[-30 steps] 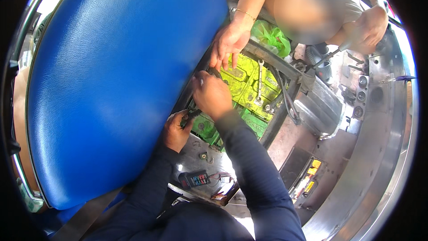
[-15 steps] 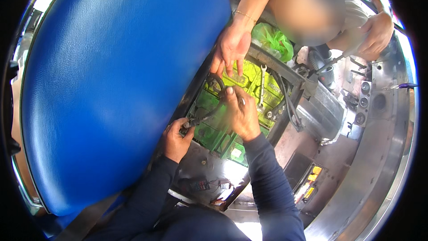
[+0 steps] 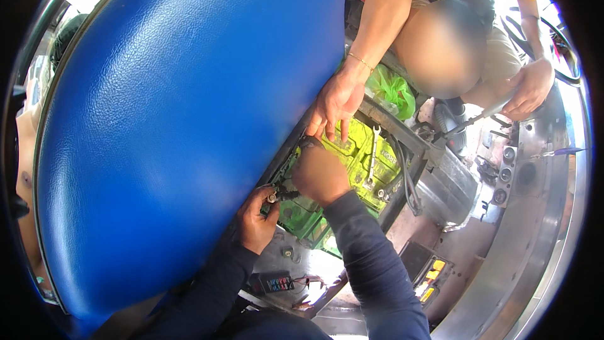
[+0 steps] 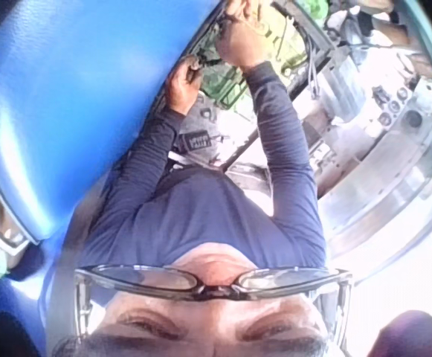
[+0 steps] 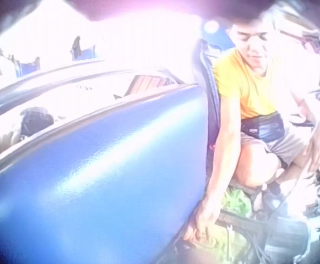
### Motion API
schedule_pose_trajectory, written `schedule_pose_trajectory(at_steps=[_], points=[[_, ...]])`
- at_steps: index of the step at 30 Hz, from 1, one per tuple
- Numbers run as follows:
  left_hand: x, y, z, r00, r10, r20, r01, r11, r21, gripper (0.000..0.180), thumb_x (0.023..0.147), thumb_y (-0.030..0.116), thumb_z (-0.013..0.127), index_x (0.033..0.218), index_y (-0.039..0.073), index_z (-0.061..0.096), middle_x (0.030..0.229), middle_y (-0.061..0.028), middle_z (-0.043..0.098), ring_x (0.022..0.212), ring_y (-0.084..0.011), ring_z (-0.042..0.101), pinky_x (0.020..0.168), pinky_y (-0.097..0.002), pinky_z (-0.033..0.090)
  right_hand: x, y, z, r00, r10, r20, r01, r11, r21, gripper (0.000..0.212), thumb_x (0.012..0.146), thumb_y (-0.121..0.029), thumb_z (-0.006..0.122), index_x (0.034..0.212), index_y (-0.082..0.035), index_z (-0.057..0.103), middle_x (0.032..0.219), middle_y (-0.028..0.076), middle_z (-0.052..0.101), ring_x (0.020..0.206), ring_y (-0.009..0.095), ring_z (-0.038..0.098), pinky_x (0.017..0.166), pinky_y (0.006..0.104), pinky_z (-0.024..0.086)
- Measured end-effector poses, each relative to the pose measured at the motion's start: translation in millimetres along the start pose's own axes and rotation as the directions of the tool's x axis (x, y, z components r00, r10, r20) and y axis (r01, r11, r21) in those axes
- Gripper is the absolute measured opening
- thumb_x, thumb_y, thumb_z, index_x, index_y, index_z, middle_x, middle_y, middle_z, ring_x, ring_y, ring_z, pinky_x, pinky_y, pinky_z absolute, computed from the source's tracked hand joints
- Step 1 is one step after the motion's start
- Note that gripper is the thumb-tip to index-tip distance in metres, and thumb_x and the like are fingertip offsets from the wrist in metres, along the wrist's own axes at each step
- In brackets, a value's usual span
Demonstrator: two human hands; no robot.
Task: The person walks through a vehicle repair yard and approaches a three-wheeled vehicle with its battery compartment open. They remove an old yellow battery, place it aside, and install a new green battery into the compartment. They then connect the battery terminals using a wrench while another person assists nearby.
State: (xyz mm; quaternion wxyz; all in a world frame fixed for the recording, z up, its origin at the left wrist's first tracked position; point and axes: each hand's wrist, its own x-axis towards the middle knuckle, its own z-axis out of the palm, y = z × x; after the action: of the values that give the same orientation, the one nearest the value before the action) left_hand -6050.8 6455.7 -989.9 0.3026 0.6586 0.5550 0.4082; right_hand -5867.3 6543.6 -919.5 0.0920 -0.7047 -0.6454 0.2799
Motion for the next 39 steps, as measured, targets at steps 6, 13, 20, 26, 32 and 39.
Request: schedule_pose_trajectory(at_steps=[6,13,20,26,32,39], points=[[-1.8,4.5,13.8,0.995,-0.093,-0.021,0.086,0.966,-0.242,0.037,0.081,-0.003,0.077,0.116,0.000,0.066,0.112,-0.0135,0.072,0.101,-0.0279,0.071,0.089,-0.0379,0.057,8.4,-5.5,46.3,0.996,0.018,-0.090,-0.027,0.994,-0.107,0.046,0.091,-0.043,0.069,0.083,0.002,0.074,0.078,0.029,0.070,0.080,0.045,0.073,0.075,0.0528,0.058],[10.8,10.5,24.2,0.931,-0.320,0.177,0.364,0.771,-0.523,0.032,0.093,0.002,0.073,0.122,-0.001,0.060,0.105,-0.0089,0.070,0.095,-0.0149,0.069,0.084,-0.0306,0.056,5.1,-0.5,48.3,0.936,0.163,-0.313,-0.006,0.894,0.448,0.034,0.092,-0.025,0.069,0.089,0.009,0.072,0.072,0.027,0.068,0.067,0.038,0.069,0.068,0.0440,0.054],[6.5,7.0,45.8,0.941,-0.334,0.056,0.298,0.739,-0.604,0.024,0.097,-0.001,0.070,0.118,0.001,0.059,0.109,-0.0055,0.066,0.096,-0.0114,0.062,0.086,-0.0265,0.052,9.9,34.2,62.5,0.939,0.059,-0.338,0.155,0.806,0.571,0.026,0.095,-0.020,0.068,0.099,0.005,0.073,0.072,0.013,0.065,0.061,0.021,0.061,0.061,0.0382,0.051],[-2.5,-4.3,34.9,0.905,-0.402,0.143,0.408,0.719,-0.562,0.027,0.096,-0.001,0.071,0.120,0.000,0.059,0.111,-0.0062,0.064,0.101,-0.0126,0.062,0.091,-0.0268,0.051,4.0,18.6,36.7,0.946,0.300,0.123,-0.227,0.341,0.912,0.019,0.095,-0.016,0.069,0.106,0.000,0.072,0.076,0.003,0.060,0.054,0.013,0.050,0.050,0.0325,0.041],[0.6,-18.0,36.5,0.910,-0.377,0.175,0.409,0.740,-0.534,0.045,0.097,0.004,0.069,0.140,-0.004,0.056,0.116,-0.0097,0.066,0.098,-0.0149,0.063,0.089,-0.0273,0.051,7.6,12.3,29.0,0.866,0.343,0.363,-0.425,0.126,0.896,0.020,0.097,-0.018,0.068,0.110,-0.002,0.069,0.077,-0.001,0.056,0.053,0.010,0.044,0.049,0.0305,0.037],[26.2,-9.3,27.2,0.883,-0.383,0.271,0.442,0.873,-0.205,0.042,0.103,0.025,0.065,0.127,-0.008,0.065,0.126,-0.0251,0.068,0.118,-0.0349,0.065,0.103,-0.0418,0.050,15.8,24.8,30.9,0.888,0.295,0.351,-0.415,0.188,0.890,0.025,0.097,-0.017,0.068,0.117,-0.002,0.069,0.084,0.004,0.064,0.057,0.015,0.052,0.051,0.0327,0.042]])
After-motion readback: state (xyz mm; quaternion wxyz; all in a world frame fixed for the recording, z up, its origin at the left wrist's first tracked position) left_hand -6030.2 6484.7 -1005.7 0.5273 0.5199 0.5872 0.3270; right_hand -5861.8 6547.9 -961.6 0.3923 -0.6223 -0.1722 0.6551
